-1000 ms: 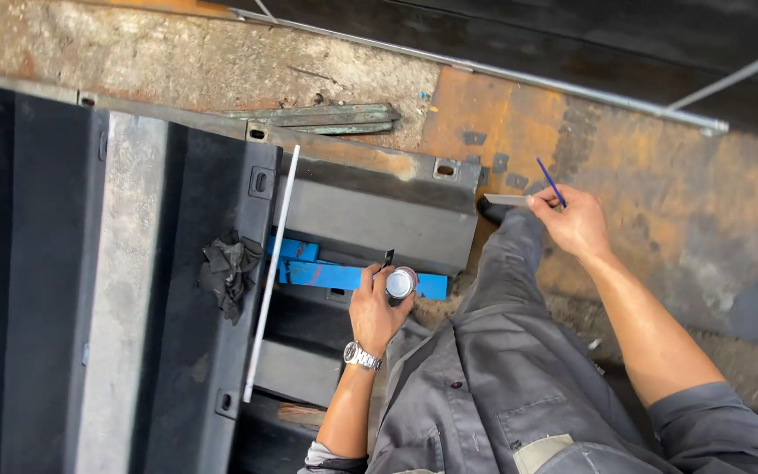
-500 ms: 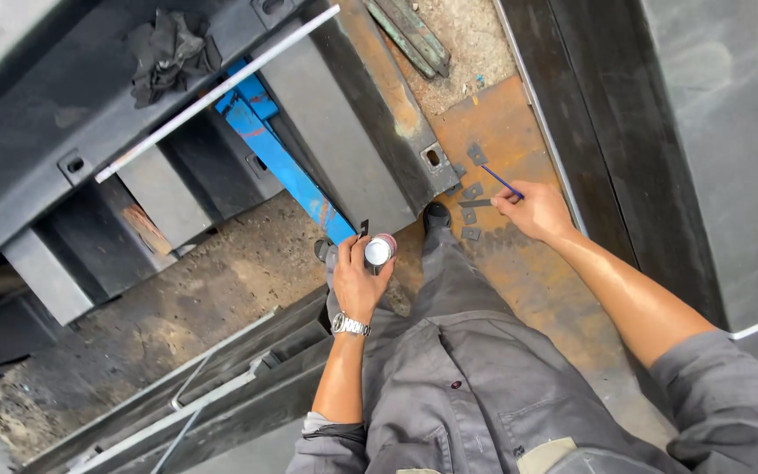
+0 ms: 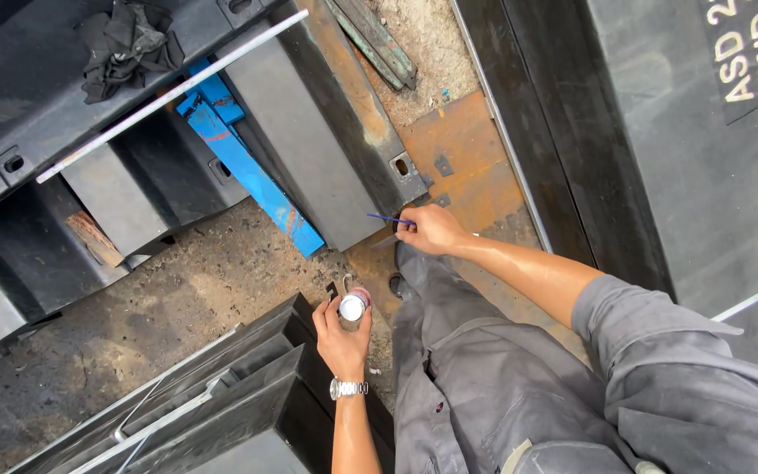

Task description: Painting identification numbers on industrial metal components using white paint and a brush.

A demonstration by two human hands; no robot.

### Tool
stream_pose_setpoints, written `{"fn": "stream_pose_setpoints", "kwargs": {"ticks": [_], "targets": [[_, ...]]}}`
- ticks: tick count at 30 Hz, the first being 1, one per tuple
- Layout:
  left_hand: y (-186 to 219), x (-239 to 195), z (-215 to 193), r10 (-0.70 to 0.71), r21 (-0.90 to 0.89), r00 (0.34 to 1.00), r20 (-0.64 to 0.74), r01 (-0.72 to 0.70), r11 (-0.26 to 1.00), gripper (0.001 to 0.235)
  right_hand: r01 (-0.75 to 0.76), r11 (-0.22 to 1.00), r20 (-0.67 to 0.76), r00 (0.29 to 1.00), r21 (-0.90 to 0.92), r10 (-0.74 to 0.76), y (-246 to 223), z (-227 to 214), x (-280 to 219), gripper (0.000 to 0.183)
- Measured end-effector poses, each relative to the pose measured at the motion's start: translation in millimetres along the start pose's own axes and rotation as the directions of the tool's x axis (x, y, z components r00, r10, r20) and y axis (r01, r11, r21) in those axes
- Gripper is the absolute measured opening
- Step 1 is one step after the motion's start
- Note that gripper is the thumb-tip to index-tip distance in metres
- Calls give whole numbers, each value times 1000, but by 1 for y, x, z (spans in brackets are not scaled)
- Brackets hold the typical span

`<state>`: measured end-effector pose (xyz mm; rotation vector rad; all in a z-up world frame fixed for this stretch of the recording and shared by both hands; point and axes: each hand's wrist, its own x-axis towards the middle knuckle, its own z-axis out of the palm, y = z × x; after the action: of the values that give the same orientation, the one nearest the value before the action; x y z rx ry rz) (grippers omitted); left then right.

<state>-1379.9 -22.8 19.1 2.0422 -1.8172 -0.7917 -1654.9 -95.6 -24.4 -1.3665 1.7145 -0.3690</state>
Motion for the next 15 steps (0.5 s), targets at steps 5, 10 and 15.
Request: {"fn": "stream_pose_setpoints", "kwargs": {"ticks": [5, 10, 15], "targets": [[-18, -22, 11, 44, -21, 999, -7, -44, 999, 58, -43, 999, 2, 999, -25, 44, 18, 9, -47, 19], [-31, -41, 26, 98, -28, 995, -31, -99, 995, 57, -104, 992, -68, 993, -68, 99, 41, 7, -95, 20], [-40, -61, 39, 64, -9, 998, -11, -64, 998, 57, -166, 985, -89, 983, -52, 161, 62, 12, -129, 20]]}}
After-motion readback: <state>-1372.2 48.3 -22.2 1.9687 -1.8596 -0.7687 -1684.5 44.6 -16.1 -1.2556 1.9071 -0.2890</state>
